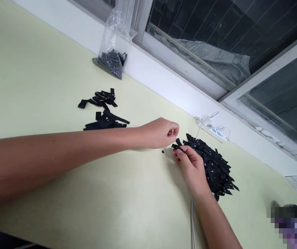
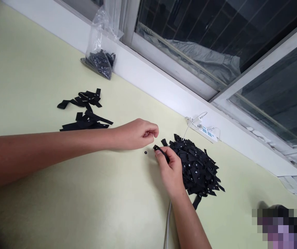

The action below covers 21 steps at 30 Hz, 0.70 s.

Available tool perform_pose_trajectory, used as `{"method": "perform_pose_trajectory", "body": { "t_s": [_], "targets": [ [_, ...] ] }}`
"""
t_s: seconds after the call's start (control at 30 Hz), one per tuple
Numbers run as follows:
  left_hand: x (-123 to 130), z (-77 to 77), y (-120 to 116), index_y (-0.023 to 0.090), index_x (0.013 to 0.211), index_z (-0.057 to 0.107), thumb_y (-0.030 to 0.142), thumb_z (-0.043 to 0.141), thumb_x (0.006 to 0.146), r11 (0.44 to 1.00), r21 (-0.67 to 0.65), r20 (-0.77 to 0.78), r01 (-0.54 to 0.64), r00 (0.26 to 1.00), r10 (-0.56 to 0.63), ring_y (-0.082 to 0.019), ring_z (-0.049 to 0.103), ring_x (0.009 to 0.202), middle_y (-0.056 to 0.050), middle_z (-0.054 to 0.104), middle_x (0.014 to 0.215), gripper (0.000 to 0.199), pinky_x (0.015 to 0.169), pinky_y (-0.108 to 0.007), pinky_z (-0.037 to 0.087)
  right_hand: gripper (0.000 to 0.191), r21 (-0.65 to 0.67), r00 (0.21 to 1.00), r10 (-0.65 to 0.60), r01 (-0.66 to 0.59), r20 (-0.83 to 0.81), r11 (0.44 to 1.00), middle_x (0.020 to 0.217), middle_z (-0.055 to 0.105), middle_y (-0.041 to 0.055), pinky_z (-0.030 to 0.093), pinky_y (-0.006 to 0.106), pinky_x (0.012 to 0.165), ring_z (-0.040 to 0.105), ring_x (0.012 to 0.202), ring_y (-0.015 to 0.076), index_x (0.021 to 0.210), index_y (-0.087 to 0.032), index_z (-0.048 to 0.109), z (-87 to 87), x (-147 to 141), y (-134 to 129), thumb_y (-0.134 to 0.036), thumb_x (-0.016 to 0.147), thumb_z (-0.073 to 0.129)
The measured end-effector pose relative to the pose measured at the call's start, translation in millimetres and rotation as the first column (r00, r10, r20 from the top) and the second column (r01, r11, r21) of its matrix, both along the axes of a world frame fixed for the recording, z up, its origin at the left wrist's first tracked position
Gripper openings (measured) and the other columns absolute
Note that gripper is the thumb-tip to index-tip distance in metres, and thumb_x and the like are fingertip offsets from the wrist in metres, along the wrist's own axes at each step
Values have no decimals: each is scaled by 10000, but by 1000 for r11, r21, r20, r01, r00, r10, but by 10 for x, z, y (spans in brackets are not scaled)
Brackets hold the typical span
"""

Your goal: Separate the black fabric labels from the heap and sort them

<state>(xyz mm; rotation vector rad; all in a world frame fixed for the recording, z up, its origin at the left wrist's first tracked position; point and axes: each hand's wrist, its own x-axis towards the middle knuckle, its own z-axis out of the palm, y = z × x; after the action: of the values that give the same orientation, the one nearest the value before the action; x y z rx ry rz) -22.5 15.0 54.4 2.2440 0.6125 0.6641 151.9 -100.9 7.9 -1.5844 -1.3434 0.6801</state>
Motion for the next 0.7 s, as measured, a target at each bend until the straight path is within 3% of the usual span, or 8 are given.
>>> {"method": "perform_pose_trajectory", "body": {
  "t_s": [0.3, 0.43, 0.7],
  "targets": [
    [22, -2, -12, 142, 1003, 763, 136, 564, 855, 991, 60, -20, 117, 993, -116, -129, 610, 700, -64, 746, 897, 248, 647, -250, 415, 190, 82, 991, -50, 61, -122, 995, 799, 637, 16, 419, 284, 662, 523, 735, 160, 863, -198, 710, 31, -1, -1, -387, 855, 711],
    [23, 4, 10, 174, 960, 803, 145, 572, 898, 978, 80, 30, 195, 980, -198, -139, 662, 787, -60, 773, 954, 242, 698, -255, 445, 186, 121, 990, -50, 66, -131, 990, 794, 636, 13, 435, 291, 686, 538, 744, 165, 860, -198, 709, 26, 21, 2, -384, 855, 707],
    [22, 42, -14, 145, 850, 779, 166, 710, 820, 981, -103, 194, 163, 971, -141, -110, 624, 687, -24, 746, 772, 78, 645, -243, 446, 135, 168, 989, -34, 57, -141, 984, 820, 639, 9, 434, 316, 749, 536, 767, 167, 899, -212, 725, 26, 52, -33, -341, 866, 703]
  ]
}}
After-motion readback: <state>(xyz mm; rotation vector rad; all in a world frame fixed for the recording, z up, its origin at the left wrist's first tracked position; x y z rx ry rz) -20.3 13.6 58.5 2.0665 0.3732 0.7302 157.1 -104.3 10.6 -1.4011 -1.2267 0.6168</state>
